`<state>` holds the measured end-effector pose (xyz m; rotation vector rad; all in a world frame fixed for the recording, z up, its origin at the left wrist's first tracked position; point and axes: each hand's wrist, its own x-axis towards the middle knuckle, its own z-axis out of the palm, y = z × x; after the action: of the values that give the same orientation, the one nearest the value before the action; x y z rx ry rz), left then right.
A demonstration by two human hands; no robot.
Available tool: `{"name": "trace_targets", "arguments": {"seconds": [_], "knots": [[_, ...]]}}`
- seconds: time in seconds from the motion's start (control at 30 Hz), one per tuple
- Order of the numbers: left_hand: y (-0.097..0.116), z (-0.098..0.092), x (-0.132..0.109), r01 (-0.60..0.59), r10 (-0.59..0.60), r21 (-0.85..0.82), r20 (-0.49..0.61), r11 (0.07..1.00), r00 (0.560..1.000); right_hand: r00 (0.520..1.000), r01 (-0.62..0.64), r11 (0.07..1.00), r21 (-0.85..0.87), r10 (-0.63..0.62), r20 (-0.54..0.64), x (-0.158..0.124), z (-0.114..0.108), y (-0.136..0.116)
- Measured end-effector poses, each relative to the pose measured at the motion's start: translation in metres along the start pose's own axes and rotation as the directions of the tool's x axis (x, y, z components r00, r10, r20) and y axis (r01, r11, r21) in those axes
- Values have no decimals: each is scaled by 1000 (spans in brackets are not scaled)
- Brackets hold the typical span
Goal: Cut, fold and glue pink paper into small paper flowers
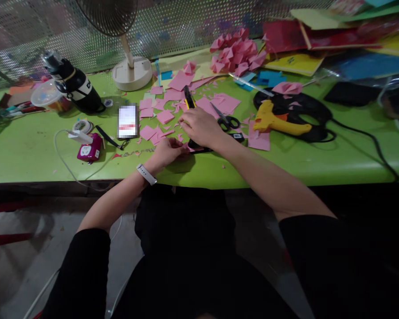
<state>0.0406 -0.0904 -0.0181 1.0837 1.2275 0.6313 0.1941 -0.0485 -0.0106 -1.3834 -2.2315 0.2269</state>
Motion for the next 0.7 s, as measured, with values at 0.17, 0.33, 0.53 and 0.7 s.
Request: {"name": "trace_targets", "arguments": {"seconds": [0.17,0.33,0.53,0.7], "knots": [[0,1,0,6,-6,8,-7,1000,1000,1000,3,1000,-15,-3,-12,0,2,0],[2,0,-2,11,-10,29,-15,1000,1000,1000,15,999,-38,-15,-14,0,3,0],[4,3,-2,25,-25,1,-2,1000,1000,999,46,995,-86,-46,-6,0,7,3],[4,-6,0,38,-39,38,36,999,999,998,61,994,-95,-59,29,2,7,4]]}}
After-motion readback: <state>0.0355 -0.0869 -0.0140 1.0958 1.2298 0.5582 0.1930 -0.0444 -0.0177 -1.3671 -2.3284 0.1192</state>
